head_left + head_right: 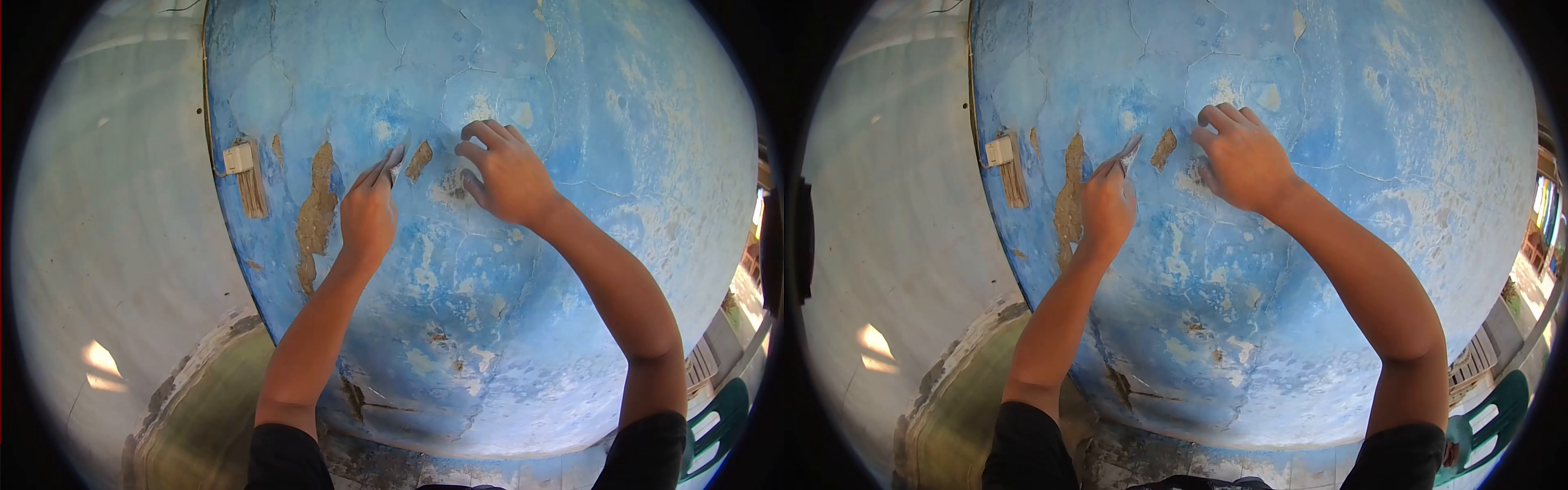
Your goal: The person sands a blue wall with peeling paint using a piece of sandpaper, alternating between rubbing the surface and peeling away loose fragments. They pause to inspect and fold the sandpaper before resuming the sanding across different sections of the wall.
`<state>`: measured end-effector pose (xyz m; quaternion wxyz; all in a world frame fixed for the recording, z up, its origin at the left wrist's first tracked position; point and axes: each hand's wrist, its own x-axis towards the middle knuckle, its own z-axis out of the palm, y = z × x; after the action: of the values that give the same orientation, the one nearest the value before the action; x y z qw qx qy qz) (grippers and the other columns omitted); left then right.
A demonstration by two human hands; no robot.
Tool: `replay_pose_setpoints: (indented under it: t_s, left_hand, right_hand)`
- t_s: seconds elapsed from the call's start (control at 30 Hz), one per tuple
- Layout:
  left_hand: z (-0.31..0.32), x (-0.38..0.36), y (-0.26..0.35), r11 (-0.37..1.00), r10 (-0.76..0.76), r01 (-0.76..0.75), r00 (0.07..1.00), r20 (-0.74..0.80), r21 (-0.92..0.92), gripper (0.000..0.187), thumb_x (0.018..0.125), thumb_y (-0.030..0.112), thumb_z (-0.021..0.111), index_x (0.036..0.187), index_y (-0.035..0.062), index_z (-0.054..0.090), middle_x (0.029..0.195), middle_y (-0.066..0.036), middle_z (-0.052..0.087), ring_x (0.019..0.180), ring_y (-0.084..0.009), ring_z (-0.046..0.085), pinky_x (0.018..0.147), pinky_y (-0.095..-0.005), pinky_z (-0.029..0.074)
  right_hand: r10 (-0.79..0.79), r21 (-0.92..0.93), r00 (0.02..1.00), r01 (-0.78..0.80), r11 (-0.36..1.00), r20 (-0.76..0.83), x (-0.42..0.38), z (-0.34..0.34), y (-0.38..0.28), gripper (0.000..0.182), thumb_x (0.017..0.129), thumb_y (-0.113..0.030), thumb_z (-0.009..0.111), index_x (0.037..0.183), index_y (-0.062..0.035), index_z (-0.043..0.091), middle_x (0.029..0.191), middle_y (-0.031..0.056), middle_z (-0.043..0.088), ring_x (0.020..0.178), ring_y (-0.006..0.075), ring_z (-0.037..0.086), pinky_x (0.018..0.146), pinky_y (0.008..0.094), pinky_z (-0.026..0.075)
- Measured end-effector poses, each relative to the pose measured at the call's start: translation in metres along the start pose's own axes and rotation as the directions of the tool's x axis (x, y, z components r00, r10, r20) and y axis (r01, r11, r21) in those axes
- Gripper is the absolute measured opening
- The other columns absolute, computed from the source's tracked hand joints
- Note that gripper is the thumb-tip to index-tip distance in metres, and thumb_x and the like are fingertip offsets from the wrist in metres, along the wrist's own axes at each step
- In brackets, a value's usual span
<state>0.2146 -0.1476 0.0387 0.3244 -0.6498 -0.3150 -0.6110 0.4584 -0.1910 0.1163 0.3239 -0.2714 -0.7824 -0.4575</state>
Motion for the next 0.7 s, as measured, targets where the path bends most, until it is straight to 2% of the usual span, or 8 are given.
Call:
replay_pose_setpoints:
  t_s: [0.07, 0.13, 0.23, 0.3, 0.33, 0.4, 0.5, 0.7]
  left_hand:
    - [0.006, 0.013, -0.008, 1.000, -0.007, 0.007, 1.000, -0.025, 0.017, 0.038, 0.105, -0.006, 0.058, 0.139, 0.0034, 0.072, 0.135, -0.018, 0.076, 0.130, -0.0329, 0.070, 0.099, -0.0422, 0.063]
    - [0.017, 0.030, -0.020, 0.999, -0.013, 0.015, 0.999, -0.050, 0.037, 0.040, 0.105, -0.007, 0.056, 0.141, 0.0039, 0.070, 0.143, -0.016, 0.073, 0.138, -0.0315, 0.066, 0.104, -0.0413, 0.063]
    - [0.036, 0.052, -0.037, 0.973, 0.081, -0.068, 0.995, -0.051, 0.223, 0.043, 0.106, -0.004, 0.056, 0.147, 0.0055, 0.065, 0.151, -0.015, 0.068, 0.146, -0.0313, 0.060, 0.103, -0.0408, 0.063]
    - [0.055, 0.061, -0.039, 0.984, 0.004, -0.017, 0.997, 0.072, 0.178, 0.048, 0.108, 0.001, 0.057, 0.156, 0.0017, 0.057, 0.164, -0.020, 0.055, 0.154, -0.0345, 0.050, 0.114, -0.0435, 0.056]
    - [0.068, 0.057, -0.037, 0.982, 0.008, -0.020, 0.998, 0.069, 0.186, 0.048, 0.108, 0.001, 0.057, 0.156, 0.0017, 0.057, 0.164, -0.020, 0.055, 0.154, -0.0345, 0.050, 0.114, -0.0435, 0.056]
    - [0.086, 0.045, -0.028, 0.972, 0.118, -0.100, 0.990, -0.073, 0.214, 0.054, 0.107, 0.004, 0.061, 0.159, -0.0041, 0.051, 0.172, -0.026, 0.042, 0.160, -0.0418, 0.039, 0.125, -0.0491, 0.045]
    - [0.086, 0.058, -0.040, 0.983, 0.137, -0.132, 0.990, -0.037, 0.126, 0.056, 0.109, 0.008, 0.061, 0.162, -0.0064, 0.047, 0.174, -0.031, 0.035, 0.163, -0.0457, 0.032, 0.129, -0.0529, 0.038]
    - [0.087, 0.062, -0.037, 0.997, 0.074, -0.071, 0.993, -0.092, 0.044, 0.043, 0.111, 0.008, 0.059, 0.151, -0.0075, 0.060, 0.167, -0.027, 0.049, 0.159, -0.0435, 0.041, 0.124, -0.0489, 0.046]
  right_hand:
    - [0.010, -0.028, 0.999, -0.011, 1.000, -0.033, 0.003, 0.013, 0.017, 0.050, 0.086, -0.014, 0.086, 0.131, -0.0043, 0.069, 0.135, 0.0113, 0.066, 0.130, 0.0288, 0.062, 0.109, 0.0422, 0.050]
    - [-0.033, -0.120, 0.987, 0.015, 0.993, -0.156, 0.009, 0.027, 0.031, 0.053, 0.088, -0.018, 0.085, 0.136, -0.0052, 0.067, 0.148, 0.0125, 0.063, 0.143, 0.0305, 0.057, 0.117, 0.0431, 0.047]
    - [-0.083, -0.102, 0.984, 0.067, 0.993, -0.157, 0.020, 0.050, 0.045, 0.053, 0.093, -0.025, 0.081, 0.140, -0.0064, 0.065, 0.159, 0.0124, 0.058, 0.153, 0.0305, 0.049, 0.125, 0.0446, 0.043]
    - [-0.058, -0.104, 0.979, 0.038, 0.994, -0.195, 0.022, 0.065, 0.045, 0.053, 0.094, -0.029, 0.078, 0.140, -0.0069, 0.065, 0.161, 0.0119, 0.056, 0.155, 0.0305, 0.048, 0.127, 0.0452, 0.042]
    - [-0.025, -0.106, 0.976, 0.002, 0.994, -0.218, 0.021, 0.070, 0.043, 0.052, 0.096, -0.033, 0.076, 0.141, -0.0074, 0.065, 0.163, 0.0114, 0.055, 0.156, 0.0305, 0.047, 0.129, 0.0458, 0.041]
    - [-0.017, -0.103, 0.971, -0.008, 0.995, -0.238, 0.021, 0.075, 0.039, 0.052, 0.097, -0.034, 0.075, 0.140, -0.0077, 0.065, 0.163, 0.0113, 0.056, 0.156, 0.0308, 0.048, 0.128, 0.0460, 0.042]
    - [-0.015, -0.107, 0.965, -0.014, 0.994, -0.263, 0.022, 0.075, 0.040, 0.051, 0.097, -0.035, 0.075, 0.139, -0.0080, 0.065, 0.162, 0.0113, 0.057, 0.154, 0.0312, 0.050, 0.127, 0.0461, 0.043]
    - [-0.030, -0.097, 0.961, 0.003, 0.995, -0.274, 0.021, 0.077, 0.043, 0.051, 0.094, -0.032, 0.077, 0.137, -0.0069, 0.066, 0.160, 0.0120, 0.059, 0.152, 0.0321, 0.053, 0.124, 0.0472, 0.046]
